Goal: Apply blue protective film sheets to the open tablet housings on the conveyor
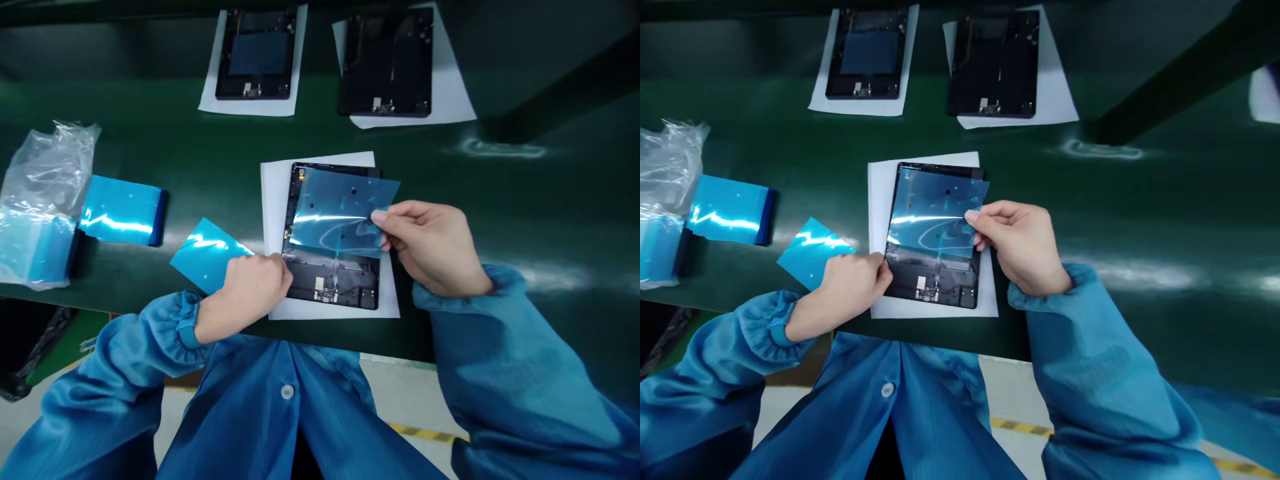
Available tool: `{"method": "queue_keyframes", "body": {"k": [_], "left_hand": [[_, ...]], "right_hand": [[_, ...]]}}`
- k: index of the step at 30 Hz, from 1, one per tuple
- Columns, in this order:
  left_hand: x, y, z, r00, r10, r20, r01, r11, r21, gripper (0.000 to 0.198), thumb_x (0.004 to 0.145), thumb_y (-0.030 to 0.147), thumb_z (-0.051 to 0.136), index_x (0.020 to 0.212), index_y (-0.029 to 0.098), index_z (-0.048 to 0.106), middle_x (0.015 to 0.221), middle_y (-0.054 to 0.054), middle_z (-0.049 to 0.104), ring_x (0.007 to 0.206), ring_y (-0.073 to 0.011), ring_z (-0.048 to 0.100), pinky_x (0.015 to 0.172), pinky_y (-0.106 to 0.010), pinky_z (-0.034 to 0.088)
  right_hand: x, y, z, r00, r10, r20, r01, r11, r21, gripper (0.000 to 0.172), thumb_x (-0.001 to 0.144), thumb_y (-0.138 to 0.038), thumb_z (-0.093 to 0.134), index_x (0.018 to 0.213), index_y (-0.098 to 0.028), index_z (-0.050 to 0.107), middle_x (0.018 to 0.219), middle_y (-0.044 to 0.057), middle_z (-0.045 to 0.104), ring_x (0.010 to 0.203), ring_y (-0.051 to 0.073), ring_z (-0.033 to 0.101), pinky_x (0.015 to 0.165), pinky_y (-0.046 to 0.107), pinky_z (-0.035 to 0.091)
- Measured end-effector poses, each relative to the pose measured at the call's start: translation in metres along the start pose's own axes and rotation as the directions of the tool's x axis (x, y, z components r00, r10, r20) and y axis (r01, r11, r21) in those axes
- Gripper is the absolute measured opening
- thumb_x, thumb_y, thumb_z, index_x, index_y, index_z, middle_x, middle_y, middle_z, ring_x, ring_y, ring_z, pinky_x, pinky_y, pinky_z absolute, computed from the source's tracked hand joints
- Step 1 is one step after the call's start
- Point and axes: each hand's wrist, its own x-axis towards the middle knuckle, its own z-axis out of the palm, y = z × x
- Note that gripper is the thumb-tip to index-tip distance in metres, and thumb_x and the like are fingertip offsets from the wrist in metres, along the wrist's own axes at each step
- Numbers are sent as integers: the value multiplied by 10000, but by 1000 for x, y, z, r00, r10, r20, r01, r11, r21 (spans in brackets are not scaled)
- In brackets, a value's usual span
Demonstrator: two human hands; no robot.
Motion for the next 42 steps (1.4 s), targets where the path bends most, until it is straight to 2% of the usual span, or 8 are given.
{"method": "queue_keyframes", "body": {"k": [5,9,12,16,20,26,31,42], "left_hand": [[-19,5,14,999,-16,31,17,1000,-18,350,1010,282,463,850,147,743,752,-132,777,677,-291,765,522,-327,357],[-24,1,18,996,88,20,-88,996,-23,311,977,288,512,763,169,704,678,-104,734,638,-264,731,511,-326,284],[-19,-20,13,978,199,-53,-202,978,-57,288,988,297,505,794,186,687,667,-69,704,600,-241,682,509,-339,297],[0,-57,12,870,407,-279,-451,885,-117,216,1012,205,482,924,188,678,816,-58,723,735,-214,674,665,-346,479],[20,-73,24,740,502,-448,-597,797,-93,208,1030,185,489,975,202,689,857,-59,713,796,-214,648,705,-349,480],[26,-72,31,684,532,-500,-626,780,-27,210,1035,205,503,942,215,692,829,-43,696,753,-203,608,669,-349,453],[25,-72,29,700,533,-475,-611,792,-12,232,1037,218,500,907,226,693,826,-40,697,745,-197,608,668,-353,455],[26,-72,28,644,552,-529,-625,779,52,203,1027,190,526,905,207,688,812,-36,694,731,-193,599,648,-336,463]], "right_hand": [[-7,0,3,997,53,54,-50,998,-47,395,605,-450,1011,693,-201,717,534,-9,621,464,104,547,433,255,446],[-9,2,1,995,84,61,-75,987,-140,387,585,-451,1020,693,-189,755,564,15,660,458,96,553,434,242,462],[-10,5,-4,994,87,69,-68,968,-240,432,593,-532,1013,717,-193,776,573,27,669,465,108,574,443,245,481],[-10,7,-7,995,45,92,-13,947,-321,455,646,-614,976,746,-211,790,573,35,668,456,119,576,432,263,477],[-11,7,-6,996,14,90,21,927,-374,453,676,-648,952,761,-232,797,566,26,655,458,123,580,431,270,481],[-14,1,-4,996,4,89,37,895,-445,445,718,-673,918,778,-249,798,574,21,649,461,123,563,441,303,484],[-16,-1,-5,997,-5,80,45,862,-504,433,733,-691,903,782,-273,802,583,24,663,460,129,567,433,310,494],[-17,-1,-4,997,-22,79,61,851,-521,440,741,-702,890,781,-272,805,585,28,666,464,125,569,445,313,511]]}}
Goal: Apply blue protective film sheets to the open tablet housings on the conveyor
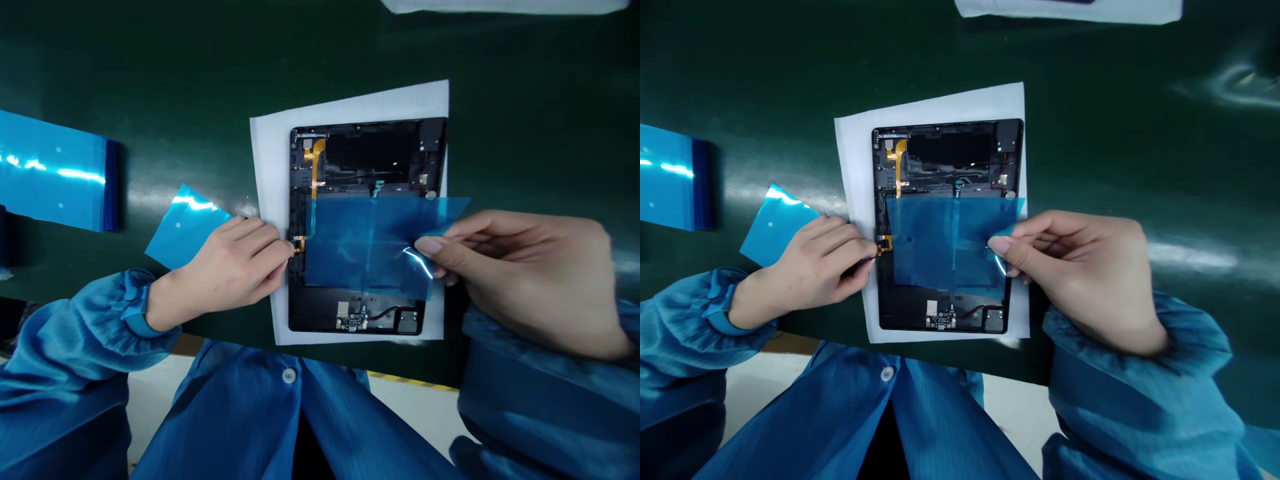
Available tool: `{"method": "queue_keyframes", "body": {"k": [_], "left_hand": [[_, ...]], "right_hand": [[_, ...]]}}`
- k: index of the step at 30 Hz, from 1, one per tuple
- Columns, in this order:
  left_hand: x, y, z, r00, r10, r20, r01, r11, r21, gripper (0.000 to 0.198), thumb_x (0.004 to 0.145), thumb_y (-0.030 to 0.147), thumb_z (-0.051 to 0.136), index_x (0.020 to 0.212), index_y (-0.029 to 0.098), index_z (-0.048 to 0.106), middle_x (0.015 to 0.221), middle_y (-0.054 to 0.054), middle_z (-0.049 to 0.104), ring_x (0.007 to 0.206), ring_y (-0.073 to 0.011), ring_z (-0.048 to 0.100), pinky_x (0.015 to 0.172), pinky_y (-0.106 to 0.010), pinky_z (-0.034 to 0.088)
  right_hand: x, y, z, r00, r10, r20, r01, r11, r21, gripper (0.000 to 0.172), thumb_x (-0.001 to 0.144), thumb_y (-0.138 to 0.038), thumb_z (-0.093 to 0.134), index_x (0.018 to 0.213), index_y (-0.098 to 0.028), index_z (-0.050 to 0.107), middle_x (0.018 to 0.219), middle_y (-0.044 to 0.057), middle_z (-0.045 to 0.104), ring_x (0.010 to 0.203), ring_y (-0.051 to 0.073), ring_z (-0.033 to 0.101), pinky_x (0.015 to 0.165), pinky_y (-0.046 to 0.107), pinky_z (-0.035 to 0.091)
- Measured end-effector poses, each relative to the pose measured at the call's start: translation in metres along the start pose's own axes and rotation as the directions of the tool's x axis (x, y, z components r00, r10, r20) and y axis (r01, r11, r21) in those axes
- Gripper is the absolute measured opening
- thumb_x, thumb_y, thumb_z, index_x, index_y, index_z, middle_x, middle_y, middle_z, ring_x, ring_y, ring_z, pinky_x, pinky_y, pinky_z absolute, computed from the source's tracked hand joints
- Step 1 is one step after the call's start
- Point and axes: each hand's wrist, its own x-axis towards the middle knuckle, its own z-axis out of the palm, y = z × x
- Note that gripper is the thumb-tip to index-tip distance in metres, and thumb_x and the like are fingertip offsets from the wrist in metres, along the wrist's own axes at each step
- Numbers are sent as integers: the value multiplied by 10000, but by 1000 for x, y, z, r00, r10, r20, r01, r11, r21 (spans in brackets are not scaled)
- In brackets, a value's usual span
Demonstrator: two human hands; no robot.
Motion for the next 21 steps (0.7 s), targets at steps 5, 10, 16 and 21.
{"method": "queue_keyframes", "body": {"k": [5,10,16,21], "left_hand": [[-1,0,1,999,-33,35,34,998,-46,215,1032,202,505,924,218,691,835,-43,701,759,-199,614,664,-353,456],[-1,1,1,998,-41,56,41,999,-3,206,1031,213,519,915,222,690,816,-35,695,741,-195,614,657,-344,463],[0,0,1,999,15,-28,-15,1000,2,154,1008,190,576,891,193,675,810,-33,701,708,-187,598,614,-333,467],[-1,0,1,1000,10,-22,-11,1000,-9,149,1018,172,569,912,182,674,813,-34,694,722,-185,593,621,-333,468]], "right_hand": [[1,-1,1,1000,-6,0,6,1000,20,422,734,-687,903,769,-278,805,575,24,666,445,126,562,429,307,502],[1,-3,1,1000,4,10,-4,1000,24,483,700,-729,899,746,-260,792,556,30,663,437,127,565,419,291,483],[5,-5,1,999,36,36,-37,999,28,471,697,-681,924,743,-232,790,532,17,663,419,116,555,413,246,485],[7,-10,2,996,65,54,-66,998,22,397,696,-581,941,738,-215,791,513,1,656,402,99,532,395,197,456]]}}
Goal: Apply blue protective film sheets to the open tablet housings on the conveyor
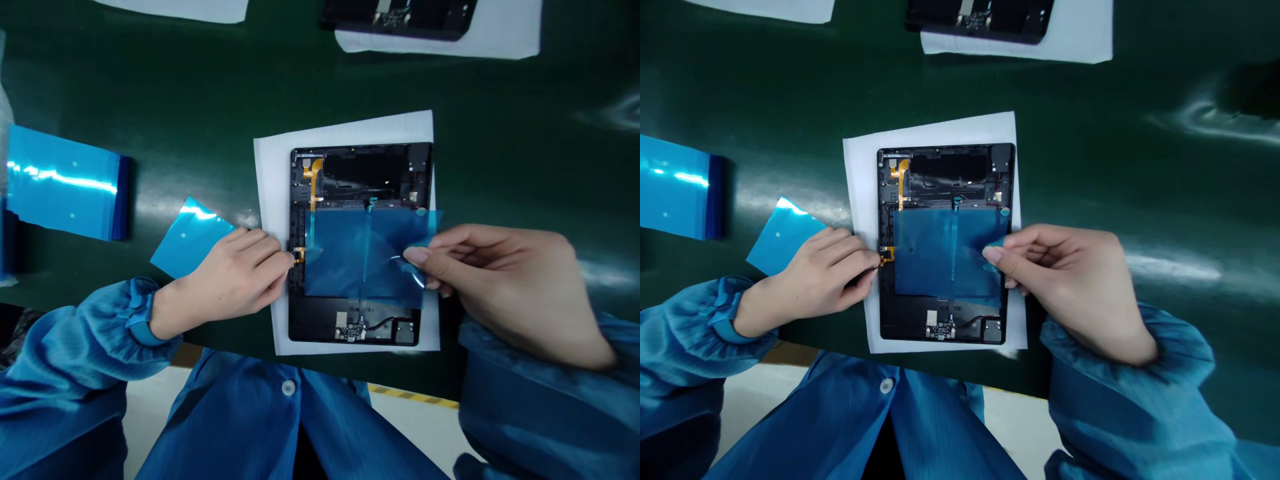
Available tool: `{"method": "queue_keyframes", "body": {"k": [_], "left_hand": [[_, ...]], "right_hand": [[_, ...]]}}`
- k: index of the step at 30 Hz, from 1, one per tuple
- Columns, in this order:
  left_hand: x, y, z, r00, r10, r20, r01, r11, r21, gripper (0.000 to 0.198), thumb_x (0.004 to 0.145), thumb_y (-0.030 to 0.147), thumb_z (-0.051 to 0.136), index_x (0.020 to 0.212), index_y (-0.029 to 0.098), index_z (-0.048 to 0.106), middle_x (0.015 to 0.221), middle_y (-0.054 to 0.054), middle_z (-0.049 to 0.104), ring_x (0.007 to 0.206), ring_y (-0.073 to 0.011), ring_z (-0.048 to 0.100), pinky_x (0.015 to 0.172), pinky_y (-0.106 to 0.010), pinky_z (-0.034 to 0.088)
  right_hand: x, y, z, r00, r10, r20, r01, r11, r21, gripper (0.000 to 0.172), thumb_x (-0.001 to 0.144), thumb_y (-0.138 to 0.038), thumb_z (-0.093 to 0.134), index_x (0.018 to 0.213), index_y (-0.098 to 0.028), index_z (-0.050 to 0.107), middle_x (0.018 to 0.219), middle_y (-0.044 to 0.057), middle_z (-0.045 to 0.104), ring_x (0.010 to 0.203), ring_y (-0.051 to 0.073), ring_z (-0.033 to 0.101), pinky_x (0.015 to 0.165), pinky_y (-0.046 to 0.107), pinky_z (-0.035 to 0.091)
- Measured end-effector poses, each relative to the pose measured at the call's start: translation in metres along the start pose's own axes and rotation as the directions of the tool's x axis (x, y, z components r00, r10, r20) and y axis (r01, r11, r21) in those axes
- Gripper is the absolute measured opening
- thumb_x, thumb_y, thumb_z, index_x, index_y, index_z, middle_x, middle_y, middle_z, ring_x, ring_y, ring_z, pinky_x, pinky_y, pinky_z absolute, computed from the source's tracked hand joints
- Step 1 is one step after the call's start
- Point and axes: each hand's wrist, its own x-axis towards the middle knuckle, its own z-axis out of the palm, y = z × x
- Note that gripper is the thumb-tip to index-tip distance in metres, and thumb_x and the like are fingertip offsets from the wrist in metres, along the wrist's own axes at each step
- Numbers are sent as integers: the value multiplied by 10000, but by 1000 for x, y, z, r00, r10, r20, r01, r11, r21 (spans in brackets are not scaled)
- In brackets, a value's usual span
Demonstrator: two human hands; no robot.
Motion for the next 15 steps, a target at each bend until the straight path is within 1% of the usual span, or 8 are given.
{"method": "queue_keyframes", "body": {"k": [6,10,15], "left_hand": [[-1,1,0,1000,-6,4,6,1000,-15,152,1031,176,561,926,172,671,829,-35,696,741,-183,598,624,-336,463],[-1,1,0,1000,-14,10,14,1000,-15,153,1031,176,556,933,172,673,844,-38,703,751,-186,597,627,-337,465],[-1,1,-1,1000,-15,12,16,1000,-15,164,1037,183,552,926,173,672,840,-41,701,749,-188,594,630,-338,457]], "right_hand": [[2,-2,1,999,34,28,-35,998,43,389,653,-545,962,713,-206,782,500,10,650,382,99,523,371,187,426],[1,-2,0,999,39,26,-40,999,37,391,659,-546,954,710,-201,777,512,21,659,390,111,544,380,199,445],[1,-3,0,999,39,32,-40,999,27,397,672,-554,939,702,-198,768,509,26,655,384,116,541,369,209,436]]}}
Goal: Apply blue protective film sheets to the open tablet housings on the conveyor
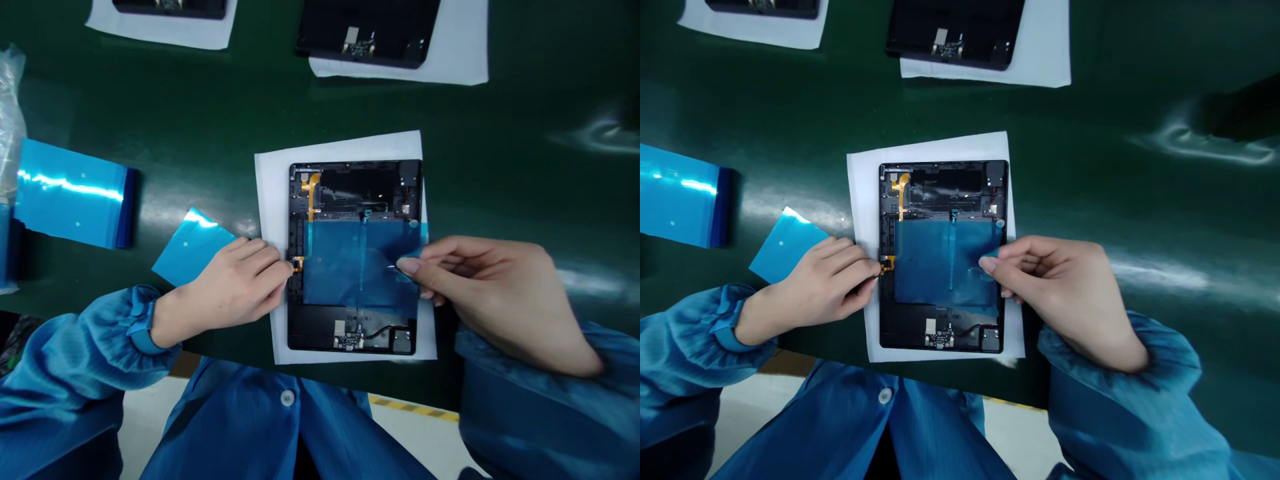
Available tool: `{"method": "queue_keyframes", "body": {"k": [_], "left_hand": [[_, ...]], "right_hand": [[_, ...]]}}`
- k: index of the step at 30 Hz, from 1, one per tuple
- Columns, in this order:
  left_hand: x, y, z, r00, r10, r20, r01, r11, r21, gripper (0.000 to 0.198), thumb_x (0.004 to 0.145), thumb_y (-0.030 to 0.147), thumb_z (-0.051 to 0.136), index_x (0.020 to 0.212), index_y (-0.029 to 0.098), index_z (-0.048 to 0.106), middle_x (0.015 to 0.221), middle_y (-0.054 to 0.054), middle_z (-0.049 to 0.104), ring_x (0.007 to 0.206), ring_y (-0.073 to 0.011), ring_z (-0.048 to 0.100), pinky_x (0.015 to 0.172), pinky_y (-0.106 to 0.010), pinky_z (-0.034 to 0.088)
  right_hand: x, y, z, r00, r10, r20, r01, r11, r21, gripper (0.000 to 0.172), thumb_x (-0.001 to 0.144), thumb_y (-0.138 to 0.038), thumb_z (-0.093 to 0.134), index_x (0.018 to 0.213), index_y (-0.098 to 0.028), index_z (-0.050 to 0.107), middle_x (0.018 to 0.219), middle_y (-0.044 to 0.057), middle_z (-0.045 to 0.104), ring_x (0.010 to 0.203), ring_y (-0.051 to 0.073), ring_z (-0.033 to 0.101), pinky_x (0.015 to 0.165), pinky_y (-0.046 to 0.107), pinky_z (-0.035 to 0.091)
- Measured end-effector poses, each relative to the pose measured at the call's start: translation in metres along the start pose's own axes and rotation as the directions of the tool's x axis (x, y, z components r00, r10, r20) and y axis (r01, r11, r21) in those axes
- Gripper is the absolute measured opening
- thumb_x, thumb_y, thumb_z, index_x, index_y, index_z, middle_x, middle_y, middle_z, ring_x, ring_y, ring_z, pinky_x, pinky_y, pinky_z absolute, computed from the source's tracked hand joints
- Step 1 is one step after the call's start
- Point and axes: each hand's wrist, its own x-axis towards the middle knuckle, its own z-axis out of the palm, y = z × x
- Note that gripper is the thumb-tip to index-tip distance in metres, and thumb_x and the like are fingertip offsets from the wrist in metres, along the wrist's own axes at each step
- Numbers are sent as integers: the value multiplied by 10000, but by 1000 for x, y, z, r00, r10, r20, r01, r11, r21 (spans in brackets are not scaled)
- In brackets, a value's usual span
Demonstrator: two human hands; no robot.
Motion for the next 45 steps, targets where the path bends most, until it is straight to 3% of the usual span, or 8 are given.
{"method": "queue_keyframes", "body": {"k": [14,20,26,30,36,45], "left_hand": [[-1,-1,0,1000,1,-7,-1,1000,-11,136,1030,186,564,943,179,667,848,-37,705,759,-177,614,638,-323,458],[6,1,-14,999,35,-37,-33,998,61,124,1043,181,578,1016,158,697,838,-34,702,726,-170,592,625,-321,454],[30,4,-15,994,98,49,-105,976,189,226,1084,246,545,1143,162,747,898,-51,696,786,-206,628,648,-348,474],[42,8,-14,982,94,166,-130,966,224,303,1113,284,485,1211,181,752,933,-64,701,827,-216,642,701,-356,490],[45,16,-17,956,45,291,-116,966,231,342,1095,217,494,1360,176,706,1028,-92,713,918,-235,657,761,-368,498],[65,25,-14,912,82,401,-212,933,291,532,1035,102,463,1537,226,588,1057,-100,656,904,-252,639,795,-374,466]], "right_hand": [[1,-4,-1,1000,5,11,-6,999,54,348,664,-497,953,726,-197,788,519,19,670,393,111,554,395,207,458],[0,-2,-3,998,32,58,-37,996,87,459,604,-537,990,806,-174,795,587,32,710,436,135,603,427,247,517],[-2,-3,-5,995,29,95,-37,996,81,515,639,-606,960,866,-185,769,575,-1,684,446,131,589,444,274,512],[-4,-2,-8,993,21,120,-29,997,67,551,653,-662,936,882,-190,768,597,9,706,469,153,616,472,305,539],[-3,6,-9,990,-16,142,3,995,95,521,698,-667,897,868,-198,748,618,12,728,493,164,646,503,317,565],[-3,5,-11,991,-26,131,9,992,129,533,693,-631,918,920,-194,714,601,2,718,478,147,639,452,258,548]]}}
